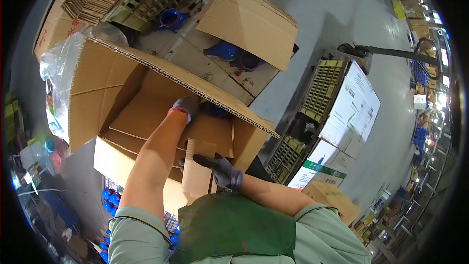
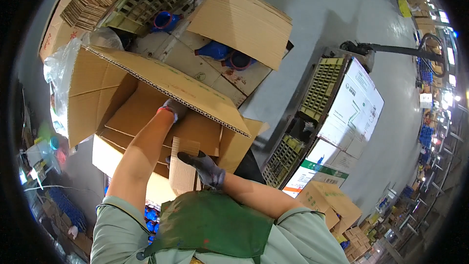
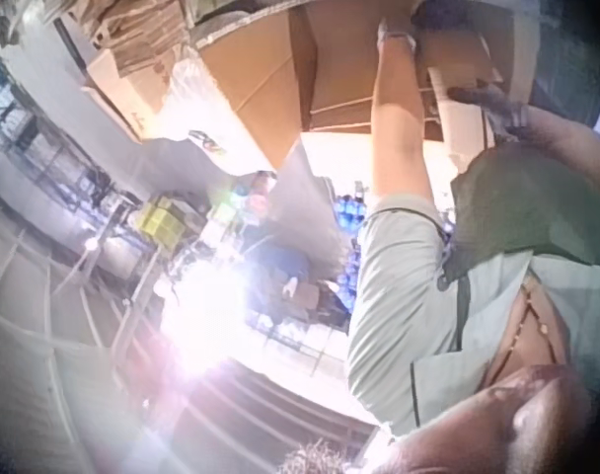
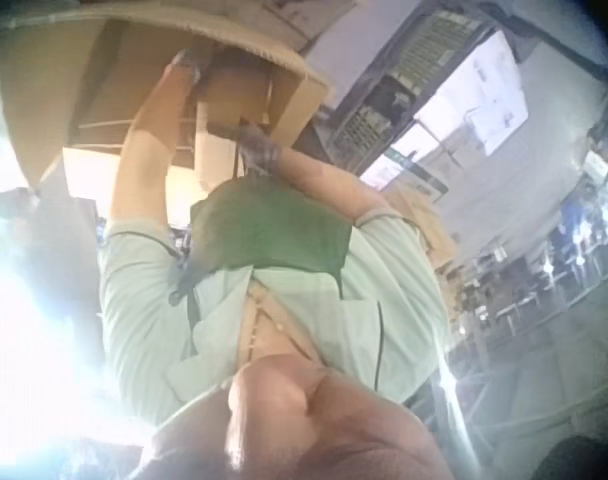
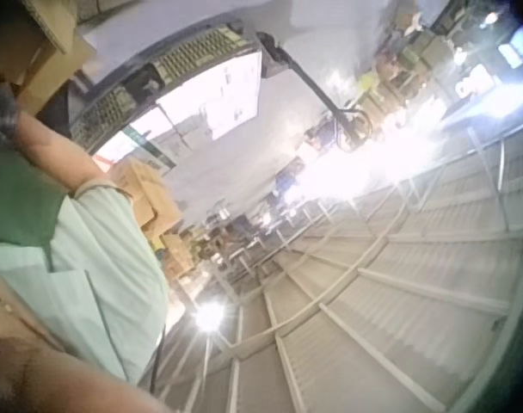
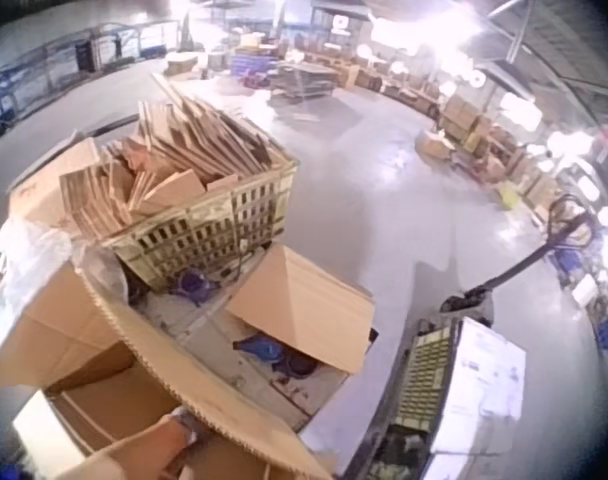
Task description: The person places blue water meters into a cardboard box containing dividers, inserting cardboard supports between the meters to secure them.
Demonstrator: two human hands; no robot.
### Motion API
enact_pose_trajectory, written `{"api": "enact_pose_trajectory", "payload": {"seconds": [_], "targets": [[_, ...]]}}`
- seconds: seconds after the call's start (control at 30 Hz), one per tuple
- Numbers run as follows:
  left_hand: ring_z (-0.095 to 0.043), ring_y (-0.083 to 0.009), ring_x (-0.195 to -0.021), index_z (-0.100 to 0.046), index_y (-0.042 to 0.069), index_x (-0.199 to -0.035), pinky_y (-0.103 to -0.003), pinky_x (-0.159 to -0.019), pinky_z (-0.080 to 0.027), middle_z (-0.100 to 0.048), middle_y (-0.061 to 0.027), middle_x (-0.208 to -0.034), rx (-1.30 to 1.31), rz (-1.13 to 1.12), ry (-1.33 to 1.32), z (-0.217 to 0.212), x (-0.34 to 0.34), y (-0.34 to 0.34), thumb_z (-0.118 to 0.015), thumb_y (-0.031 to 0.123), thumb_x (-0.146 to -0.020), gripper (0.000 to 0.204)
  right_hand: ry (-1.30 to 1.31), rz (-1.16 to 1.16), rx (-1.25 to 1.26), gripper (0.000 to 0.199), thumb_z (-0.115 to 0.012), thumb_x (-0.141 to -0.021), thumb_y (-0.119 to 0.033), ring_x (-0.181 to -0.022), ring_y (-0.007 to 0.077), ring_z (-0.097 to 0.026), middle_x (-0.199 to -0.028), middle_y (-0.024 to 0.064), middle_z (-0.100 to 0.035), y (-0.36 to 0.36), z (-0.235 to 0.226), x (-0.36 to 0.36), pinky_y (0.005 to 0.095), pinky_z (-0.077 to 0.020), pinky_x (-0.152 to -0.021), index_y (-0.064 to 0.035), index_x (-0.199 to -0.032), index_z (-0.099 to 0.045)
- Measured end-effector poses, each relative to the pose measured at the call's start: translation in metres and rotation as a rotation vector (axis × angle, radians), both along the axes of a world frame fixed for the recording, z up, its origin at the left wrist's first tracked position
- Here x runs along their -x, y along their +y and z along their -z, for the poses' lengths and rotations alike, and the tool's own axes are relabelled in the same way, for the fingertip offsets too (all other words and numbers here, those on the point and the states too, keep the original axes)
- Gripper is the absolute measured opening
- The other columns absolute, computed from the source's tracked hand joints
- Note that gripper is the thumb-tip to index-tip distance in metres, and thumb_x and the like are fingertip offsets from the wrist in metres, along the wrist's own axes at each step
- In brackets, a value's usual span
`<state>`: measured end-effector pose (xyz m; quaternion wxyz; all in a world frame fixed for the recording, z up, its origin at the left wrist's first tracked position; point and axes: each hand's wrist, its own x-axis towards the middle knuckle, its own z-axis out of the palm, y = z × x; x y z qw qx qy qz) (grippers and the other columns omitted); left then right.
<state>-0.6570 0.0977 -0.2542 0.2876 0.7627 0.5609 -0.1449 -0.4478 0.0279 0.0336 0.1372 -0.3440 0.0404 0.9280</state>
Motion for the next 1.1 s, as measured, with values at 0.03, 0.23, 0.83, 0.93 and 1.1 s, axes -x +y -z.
{"api": "enact_pose_trajectory", "payload": {"seconds": [0.03, 0.23, 0.83, 0.93, 1.1], "targets": [[-0.060, -0.0359, -0.118, -0.060, 0.005, -0.127, -0.045, -0.097, -0.049, -0.060, -0.0209, -0.128, 0.036, 0.021, 0.005, -0.020, -0.019, 0.019, -0.053, 0.022, -0.092, 0.040, 0.003, 0.044, -0.021, 0.043, -0.068, -0.093, -0.021, -0.110, 0.0241, -0.065, -0.123, 0.0133, -0.066, 0.003, 0.005, -0.002, 0.0382, -0.0525, -0.094, -0.0009, -0.129, -0.055], [-0.057, -0.0362, -0.119, -0.058, 0.006, -0.127, -0.046, -0.103, -0.043, -0.059, -0.0193, -0.129, 0.074, -0.150, 0.003, -0.096, -0.021, 0.043, -0.054, 0.032, -0.091, 0.044, -0.118, -0.038, -0.103, 0.038, -0.066, -0.094, -0.022, -0.102, 0.0225, -0.067, -0.118, 0.0122, -0.068, -0.009, -0.001, -0.005, 0.0332, -0.0515, -0.092, -0.0003, -0.125, -0.059], [-0.059, -0.0150, -0.088, -0.045, 0.012, -0.143, -0.027, -0.075, -0.050, -0.062, -0.0090, -0.115, -0.903, -2.634, -0.955, -0.244, -0.042, -0.481, -0.052, -0.003, -0.083, 0.062, -0.119, -0.799, -2.745, 0.067, -0.074, -0.078, -0.038, -0.136, 0.0439, -0.032, -0.143, 0.0195, -0.043, -0.081, -0.032, 0.217, 0.0578, -0.0211, -0.113, -0.0141, -0.137, -0.054], [-0.048, -0.0100, -0.055, -0.043, 0.016, -0.144, -0.026, -0.047, -0.038, -0.060, -0.0022, -0.082, -0.733, -2.895, -1.056, -0.112, -0.068, -0.592, -0.054, -0.003, -0.083, 0.065, -0.226, -0.998, -2.900, 0.068, -0.073, -0.078, -0.035, -0.140, 0.0445, -0.028, -0.150, 0.0216, -0.037, -0.093, -0.022, 0.221, 0.0573, -0.0187, -0.116, -0.0133, -0.139, -0.052], [-0.055, -0.0172, -0.076, -0.033, 0.004, -0.145, -0.030, -0.066, -0.045, -0.059, -0.0069, -0.093, -0.572, -2.827, -0.761, 0.053, -0.060, -0.758, -0.074, 0.012, -0.081, 0.077, -0.279, -1.097, -2.948, 0.067, -0.075, -0.076, -0.021, -0.139, 0.0457, -0.031, -0.150, 0.0197, -0.039, -0.111, -0.011, 0.233, 0.0579, -0.0247, -0.114, -0.0130, -0.139, -0.053]]}}
